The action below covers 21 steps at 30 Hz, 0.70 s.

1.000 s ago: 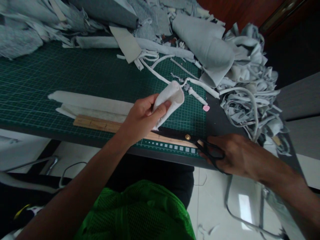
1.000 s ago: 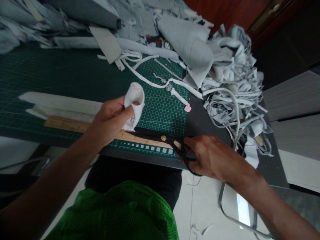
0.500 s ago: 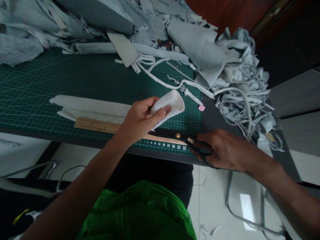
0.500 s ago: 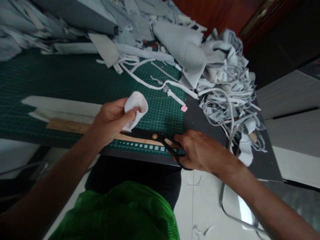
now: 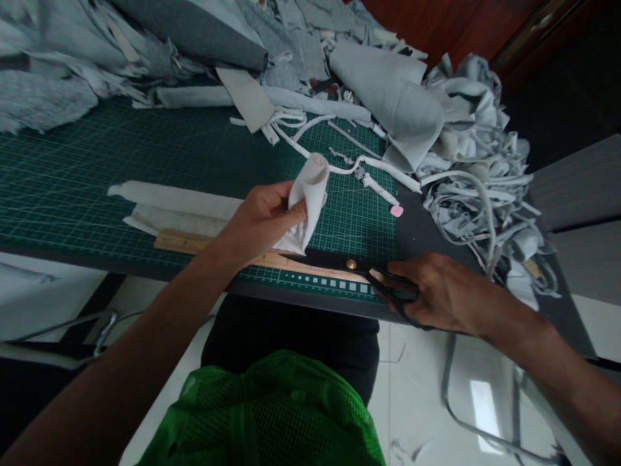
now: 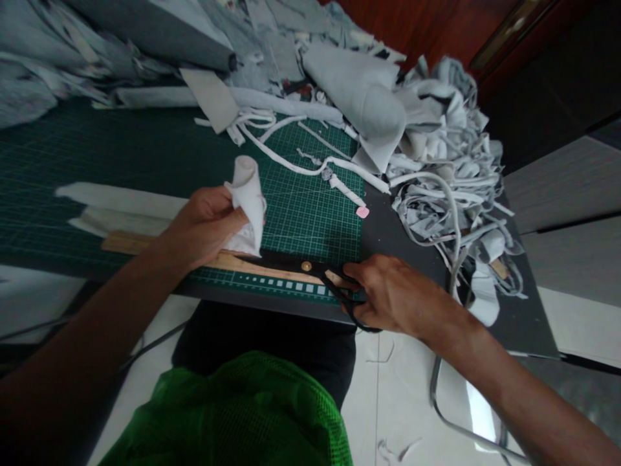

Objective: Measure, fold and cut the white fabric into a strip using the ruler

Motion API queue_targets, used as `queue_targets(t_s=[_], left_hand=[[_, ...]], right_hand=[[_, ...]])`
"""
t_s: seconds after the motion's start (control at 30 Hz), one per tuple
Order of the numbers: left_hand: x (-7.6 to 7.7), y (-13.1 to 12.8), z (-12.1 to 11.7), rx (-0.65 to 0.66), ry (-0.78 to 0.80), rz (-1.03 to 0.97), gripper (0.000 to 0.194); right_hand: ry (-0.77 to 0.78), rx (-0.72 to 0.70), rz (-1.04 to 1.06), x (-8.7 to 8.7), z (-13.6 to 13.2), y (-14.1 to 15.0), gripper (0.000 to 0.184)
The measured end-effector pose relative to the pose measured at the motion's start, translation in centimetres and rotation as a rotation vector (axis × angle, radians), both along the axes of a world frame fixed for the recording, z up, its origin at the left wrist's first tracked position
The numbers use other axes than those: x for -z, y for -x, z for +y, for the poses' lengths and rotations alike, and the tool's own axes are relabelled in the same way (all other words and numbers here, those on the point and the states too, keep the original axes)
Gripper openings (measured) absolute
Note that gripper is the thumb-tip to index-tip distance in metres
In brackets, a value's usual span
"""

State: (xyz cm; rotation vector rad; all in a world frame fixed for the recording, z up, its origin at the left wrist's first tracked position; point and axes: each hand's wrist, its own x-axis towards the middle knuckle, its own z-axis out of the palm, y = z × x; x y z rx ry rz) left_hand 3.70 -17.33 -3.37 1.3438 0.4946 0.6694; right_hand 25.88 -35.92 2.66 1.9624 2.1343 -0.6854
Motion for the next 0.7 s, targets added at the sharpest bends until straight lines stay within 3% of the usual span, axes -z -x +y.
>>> queue_targets(t_s=[0.23, 0.4, 0.7], left_hand=[[0.5, -0.6, 0.2, -0.045, 0.101, -0.08, 0.037], [0.3, -0.4, 0.4, -0.027, 0.172, -0.13, 0.039], [-0.1, -0.4, 0.2, -0.032, 0.233, -0.161, 0.039]], right_hand=[[-0.005, 0.01, 0.014, 0.5, -0.5, -0.4, 0.015], [-0.061, -0.017, -0.054, 0.2, -0.2, 0.4, 0.004], [-0.083, -0.044, -0.069, -0.1, 0.4, 0.7, 0.009]])
